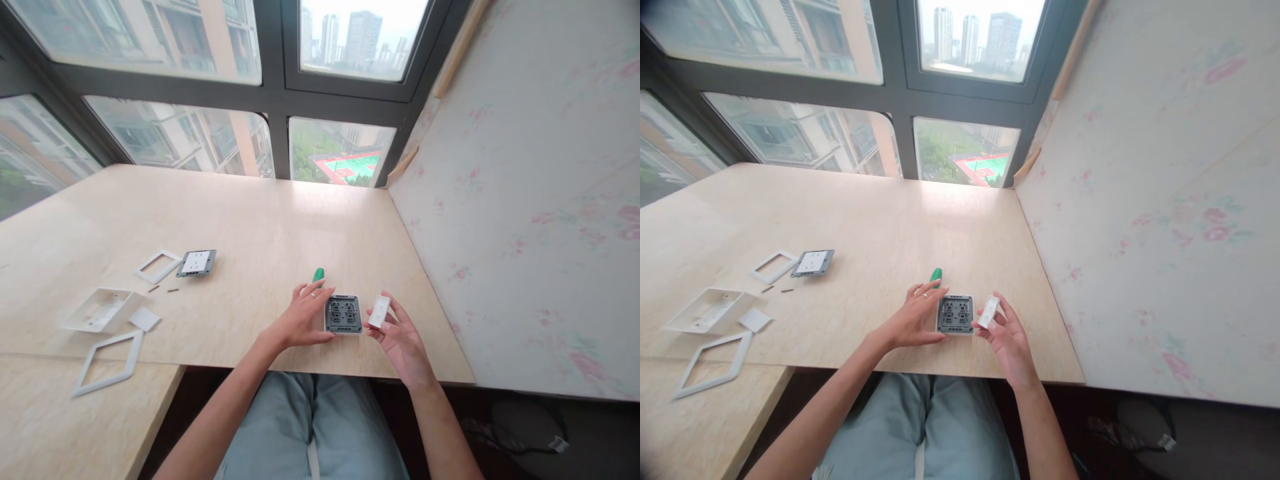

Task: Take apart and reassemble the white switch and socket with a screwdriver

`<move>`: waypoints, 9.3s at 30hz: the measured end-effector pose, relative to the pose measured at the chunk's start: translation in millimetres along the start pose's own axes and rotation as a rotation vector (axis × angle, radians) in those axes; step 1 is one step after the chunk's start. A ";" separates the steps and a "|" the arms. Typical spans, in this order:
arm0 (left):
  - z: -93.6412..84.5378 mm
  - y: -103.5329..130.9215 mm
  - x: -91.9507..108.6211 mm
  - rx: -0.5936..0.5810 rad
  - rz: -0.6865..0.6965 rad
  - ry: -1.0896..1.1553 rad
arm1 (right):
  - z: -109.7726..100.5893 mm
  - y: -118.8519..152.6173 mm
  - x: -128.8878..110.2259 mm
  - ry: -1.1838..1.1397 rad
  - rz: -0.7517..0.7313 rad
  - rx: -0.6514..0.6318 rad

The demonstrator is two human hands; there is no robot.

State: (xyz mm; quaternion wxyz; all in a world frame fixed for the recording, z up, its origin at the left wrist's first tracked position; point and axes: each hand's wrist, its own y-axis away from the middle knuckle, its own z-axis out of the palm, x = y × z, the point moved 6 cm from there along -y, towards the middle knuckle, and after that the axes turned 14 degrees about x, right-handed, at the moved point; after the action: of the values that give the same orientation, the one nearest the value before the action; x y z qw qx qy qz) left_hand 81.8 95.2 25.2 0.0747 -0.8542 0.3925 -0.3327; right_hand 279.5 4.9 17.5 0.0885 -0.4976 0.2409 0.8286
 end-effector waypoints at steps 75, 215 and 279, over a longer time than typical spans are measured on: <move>6.8 -15.8 31.2 0.523 0.108 0.247 | 27.6 -40.8 -19.3 0.718 -0.372 0.039; 5.0 13.1 28.3 0.476 0.149 0.246 | 34.6 -31.0 31.0 0.013 0.129 0.090; -221.7 210.3 -143.1 0.318 -1.125 -0.678 | 26.5 -18.8 30.8 0.139 0.036 0.068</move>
State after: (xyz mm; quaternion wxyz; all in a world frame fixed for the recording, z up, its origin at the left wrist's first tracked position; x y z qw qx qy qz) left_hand -255.1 84.7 40.7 0.1338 -0.9643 -0.2107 -0.0883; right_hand 251.0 31.3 -4.7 0.0735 -0.5460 0.2836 0.7849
